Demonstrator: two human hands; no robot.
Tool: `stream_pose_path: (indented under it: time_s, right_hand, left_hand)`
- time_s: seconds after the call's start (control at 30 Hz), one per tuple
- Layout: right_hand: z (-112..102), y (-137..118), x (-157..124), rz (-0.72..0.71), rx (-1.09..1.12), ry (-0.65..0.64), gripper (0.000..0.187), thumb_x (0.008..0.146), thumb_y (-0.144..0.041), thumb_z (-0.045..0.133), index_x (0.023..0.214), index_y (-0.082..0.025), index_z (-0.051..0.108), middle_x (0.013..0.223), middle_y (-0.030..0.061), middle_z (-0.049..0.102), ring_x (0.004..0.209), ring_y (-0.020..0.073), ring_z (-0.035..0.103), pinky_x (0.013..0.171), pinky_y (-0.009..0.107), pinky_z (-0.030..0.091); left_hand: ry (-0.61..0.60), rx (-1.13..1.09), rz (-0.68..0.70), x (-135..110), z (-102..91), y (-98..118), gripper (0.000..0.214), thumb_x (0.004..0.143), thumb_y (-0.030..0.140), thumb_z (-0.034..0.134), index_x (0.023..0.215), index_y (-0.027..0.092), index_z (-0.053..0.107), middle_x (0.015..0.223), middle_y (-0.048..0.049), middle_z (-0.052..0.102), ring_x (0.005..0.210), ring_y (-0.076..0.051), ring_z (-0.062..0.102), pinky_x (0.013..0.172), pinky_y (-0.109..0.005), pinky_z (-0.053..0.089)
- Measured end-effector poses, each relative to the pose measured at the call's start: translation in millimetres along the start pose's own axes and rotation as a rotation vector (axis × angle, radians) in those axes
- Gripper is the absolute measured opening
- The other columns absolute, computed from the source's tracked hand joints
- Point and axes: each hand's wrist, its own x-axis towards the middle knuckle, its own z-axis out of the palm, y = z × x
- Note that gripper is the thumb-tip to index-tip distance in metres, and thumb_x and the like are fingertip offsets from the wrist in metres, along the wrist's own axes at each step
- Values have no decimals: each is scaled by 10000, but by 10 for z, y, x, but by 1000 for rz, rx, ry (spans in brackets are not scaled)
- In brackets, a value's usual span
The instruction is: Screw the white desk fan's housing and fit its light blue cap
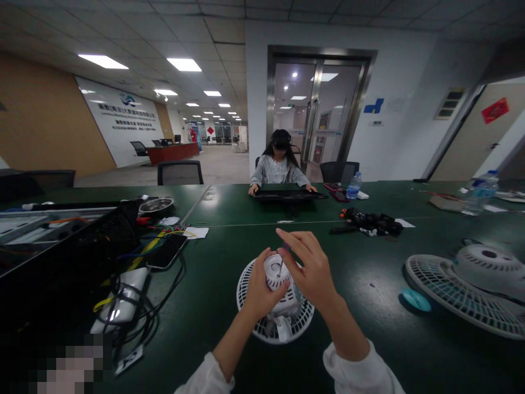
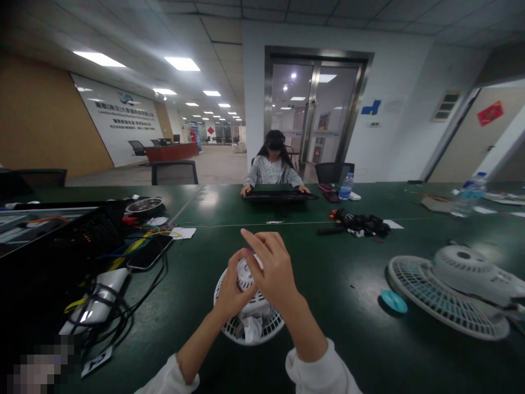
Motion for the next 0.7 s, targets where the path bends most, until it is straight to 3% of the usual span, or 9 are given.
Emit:
stream_pose_path:
  time_s: [0.13, 0.3, 0.47, 0.7]
  right_hand:
    - [-15, -20, 14, -41, 66, -36, 427, 887, -93, 415, 1284, -230, 493, 1025, 72, 655, 964, 174, 583, 824, 363, 510]
    - [3, -24, 12, -43, 27, 37, 348, 878, -145, 475, 1199, -234, 575, 916, 54, 683, 832, 169, 614, 743, 338, 530]
    - [8, -24, 9, -50, 65, 2, 422, 887, -112, 409, 1275, -243, 511, 1012, 67, 667, 955, 181, 599, 819, 377, 522]
    - [36, -41, -12, -53, -12, 49, 296, 873, -191, 506, 1148, -215, 610, 874, 73, 640, 818, 187, 589, 699, 338, 521]
  left_hand:
    - [-7, -2, -5, -5, 0, -3, 684, 728, 326, 629, 1301, 180, 285, 1287, -142, 467, 1210, -289, 464, 1022, -498, 364]
    - [-8, -23, -8, -8, 12, -20, 695, 723, 321, 637, 1306, 192, 283, 1301, -135, 455, 1238, -285, 440, 1047, -497, 340]
    - [-2, -24, -21, 0, 5, 0, 681, 718, 331, 633, 1296, 192, 300, 1287, -132, 470, 1217, -287, 460, 1036, -503, 353]
    - [-11, -3, 5, -7, 10, -22, 684, 739, 324, 619, 1316, 196, 275, 1308, -133, 449, 1234, -288, 442, 1036, -502, 351]
